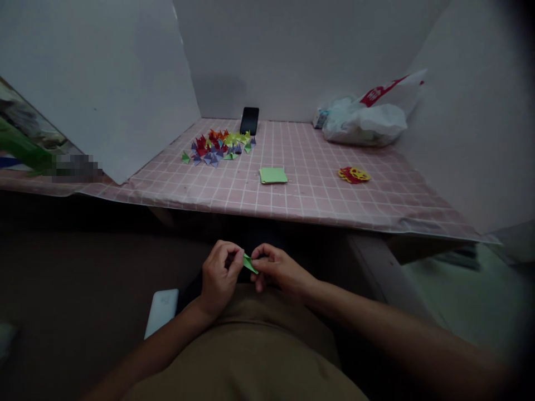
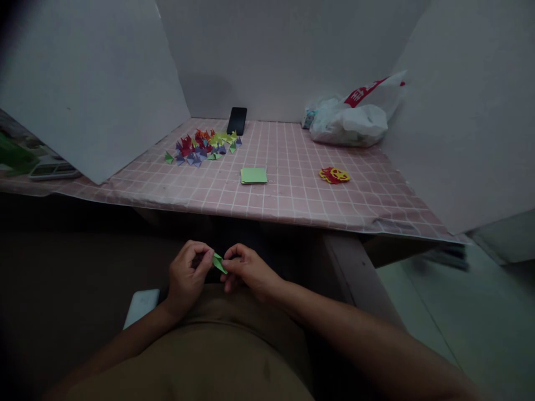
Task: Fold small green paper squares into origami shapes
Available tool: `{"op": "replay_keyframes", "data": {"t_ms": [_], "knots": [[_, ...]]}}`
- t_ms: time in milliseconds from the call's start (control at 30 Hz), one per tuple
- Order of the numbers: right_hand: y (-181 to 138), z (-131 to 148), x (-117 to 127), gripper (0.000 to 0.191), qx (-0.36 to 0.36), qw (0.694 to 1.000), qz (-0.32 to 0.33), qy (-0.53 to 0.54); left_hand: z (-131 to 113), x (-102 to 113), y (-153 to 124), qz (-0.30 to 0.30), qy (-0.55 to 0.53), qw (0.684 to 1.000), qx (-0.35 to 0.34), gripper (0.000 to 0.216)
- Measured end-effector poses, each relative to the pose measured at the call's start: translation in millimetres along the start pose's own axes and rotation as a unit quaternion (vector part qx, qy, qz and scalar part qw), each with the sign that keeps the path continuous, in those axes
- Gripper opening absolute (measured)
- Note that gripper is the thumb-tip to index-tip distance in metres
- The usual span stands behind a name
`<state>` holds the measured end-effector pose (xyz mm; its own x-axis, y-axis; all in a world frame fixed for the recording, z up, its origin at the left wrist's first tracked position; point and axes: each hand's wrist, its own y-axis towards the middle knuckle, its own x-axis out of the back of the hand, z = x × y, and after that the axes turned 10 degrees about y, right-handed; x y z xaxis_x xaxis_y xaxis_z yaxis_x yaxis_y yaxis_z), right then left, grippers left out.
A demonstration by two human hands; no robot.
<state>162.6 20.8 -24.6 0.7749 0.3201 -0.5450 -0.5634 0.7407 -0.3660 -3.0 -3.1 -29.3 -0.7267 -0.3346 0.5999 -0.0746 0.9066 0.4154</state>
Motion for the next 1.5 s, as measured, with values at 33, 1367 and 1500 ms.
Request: {"op": "replay_keyframes", "data": {"t_ms": [33,1367,1500], "knots": [[-0.4,0.4,-0.8,0.038,-0.002,1.0,-0.005,0.016,-0.1,0.1,-0.1,-0.003,0.007,1.0,-0.009,0.009],[0.9,-0.2,-2.6,0.007,0.163,0.95,-0.103,-0.244,4.4,-5.3,-5.7,0.019,-0.019,0.995,-0.094,0.008],[-2.1,2.1,-4.1,0.009,0.202,0.928,-0.119,-0.29,2.4,-4.9,-6.5,0.035,-0.012,0.997,-0.071,0.002]]}}
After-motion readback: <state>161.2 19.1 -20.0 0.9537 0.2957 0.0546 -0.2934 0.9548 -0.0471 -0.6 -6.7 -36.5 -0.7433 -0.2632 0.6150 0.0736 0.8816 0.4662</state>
